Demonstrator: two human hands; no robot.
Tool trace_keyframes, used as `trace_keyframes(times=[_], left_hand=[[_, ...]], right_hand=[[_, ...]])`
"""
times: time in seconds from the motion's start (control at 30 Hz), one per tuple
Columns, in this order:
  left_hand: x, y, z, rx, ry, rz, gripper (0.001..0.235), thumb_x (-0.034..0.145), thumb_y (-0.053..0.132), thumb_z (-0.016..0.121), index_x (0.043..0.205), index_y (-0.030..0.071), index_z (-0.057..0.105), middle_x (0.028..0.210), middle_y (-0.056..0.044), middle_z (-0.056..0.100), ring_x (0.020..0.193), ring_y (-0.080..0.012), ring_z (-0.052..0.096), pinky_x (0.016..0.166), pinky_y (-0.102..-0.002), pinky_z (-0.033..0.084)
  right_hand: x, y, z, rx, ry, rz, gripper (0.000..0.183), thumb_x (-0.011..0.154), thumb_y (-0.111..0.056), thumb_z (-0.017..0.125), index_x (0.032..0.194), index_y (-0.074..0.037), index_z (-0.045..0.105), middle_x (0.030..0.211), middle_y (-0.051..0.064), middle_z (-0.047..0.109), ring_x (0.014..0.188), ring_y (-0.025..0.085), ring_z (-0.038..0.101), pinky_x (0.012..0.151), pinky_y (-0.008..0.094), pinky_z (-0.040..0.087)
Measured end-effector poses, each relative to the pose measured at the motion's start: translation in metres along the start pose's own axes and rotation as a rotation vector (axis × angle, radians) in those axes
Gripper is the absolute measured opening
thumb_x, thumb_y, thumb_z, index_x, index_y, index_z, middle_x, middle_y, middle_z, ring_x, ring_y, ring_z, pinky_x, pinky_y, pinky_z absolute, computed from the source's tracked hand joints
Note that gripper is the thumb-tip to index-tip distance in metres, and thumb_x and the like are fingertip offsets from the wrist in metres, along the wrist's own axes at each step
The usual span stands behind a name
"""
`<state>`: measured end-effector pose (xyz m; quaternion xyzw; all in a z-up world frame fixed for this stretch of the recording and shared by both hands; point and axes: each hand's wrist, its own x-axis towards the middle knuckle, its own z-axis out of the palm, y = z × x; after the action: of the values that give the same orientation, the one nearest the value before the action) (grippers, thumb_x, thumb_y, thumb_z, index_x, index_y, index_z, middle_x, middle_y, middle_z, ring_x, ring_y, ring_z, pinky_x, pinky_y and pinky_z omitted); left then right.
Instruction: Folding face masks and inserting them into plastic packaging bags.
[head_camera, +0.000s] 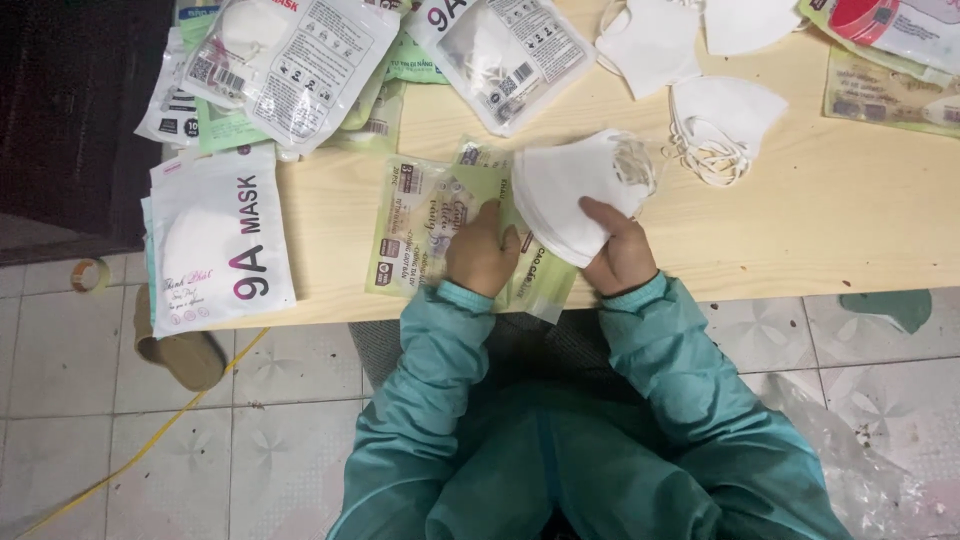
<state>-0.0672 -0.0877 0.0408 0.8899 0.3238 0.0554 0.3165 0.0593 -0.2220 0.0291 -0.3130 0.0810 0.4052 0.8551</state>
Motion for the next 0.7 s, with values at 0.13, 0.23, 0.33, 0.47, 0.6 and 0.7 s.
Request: trace_keyframes(times=[0.13,0.23,0.33,0.47,0.6,0.7], left_hand=[[-0.005,-0.003,0.004,-0.039,0.021,0.012,0.059,0.088,0.019,0.060,0.141,-0.005,0.051,0.104,-0.025,0.074,0.103,-0.0429,0.071,0.090,-0.054,0.057],[-0.008,-0.010,0.004,-0.163,0.105,0.023,0.056,0.089,0.022,0.064,0.138,-0.004,0.054,0.108,-0.024,0.073,0.107,-0.0430,0.069,0.094,-0.055,0.056],[-0.008,-0.018,0.006,-0.351,0.229,0.045,0.053,0.090,0.027,0.068,0.134,-0.001,0.058,0.113,-0.024,0.072,0.113,-0.0432,0.067,0.101,-0.056,0.053],[-0.002,-0.039,0.019,-0.632,0.416,0.078,0.041,0.093,0.024,0.071,0.123,-0.002,0.061,0.108,-0.026,0.071,0.110,-0.0426,0.067,0.101,-0.055,0.053],[-0.009,-0.040,0.008,-0.762,0.638,0.067,0.011,0.101,0.006,0.059,0.106,0.004,0.068,0.066,-0.013,0.067,0.069,-0.0178,0.067,0.066,-0.031,0.058],[-0.014,-0.048,-0.006,-0.586,0.786,0.123,0.008,0.098,0.007,0.062,0.099,0.005,0.070,0.054,-0.008,0.059,0.056,-0.0176,0.065,0.052,-0.024,0.048]], right_hand=[[-0.017,0.011,0.018,-0.078,-0.034,0.032,0.061,0.086,0.003,0.071,0.144,-0.004,0.054,0.127,0.022,0.069,0.115,0.043,0.069,0.100,0.061,0.058],[-0.019,0.022,0.026,-0.090,-0.165,0.142,0.057,0.086,0.000,0.072,0.141,-0.012,0.060,0.129,0.020,0.069,0.116,0.044,0.068,0.100,0.064,0.056],[-0.021,0.021,0.037,-0.166,-0.138,0.121,0.051,0.081,0.006,0.078,0.130,-0.004,0.068,0.116,0.019,0.074,0.104,0.041,0.073,0.087,0.053,0.064],[-0.021,0.015,0.044,-0.395,-0.176,0.041,0.051,0.073,0.004,0.086,0.122,-0.001,0.071,0.109,0.018,0.076,0.095,0.034,0.075,0.080,0.048,0.066],[0.001,0.024,0.019,-0.706,-0.111,0.010,0.059,0.069,-0.007,0.094,0.121,0.005,0.068,0.100,0.015,0.076,0.085,0.025,0.075,0.071,0.041,0.065],[0.003,0.014,0.023,-1.096,-0.218,-0.008,0.054,0.082,-0.017,0.086,0.129,0.001,0.067,0.116,0.021,0.073,0.107,0.033,0.070,0.088,0.048,0.060]])
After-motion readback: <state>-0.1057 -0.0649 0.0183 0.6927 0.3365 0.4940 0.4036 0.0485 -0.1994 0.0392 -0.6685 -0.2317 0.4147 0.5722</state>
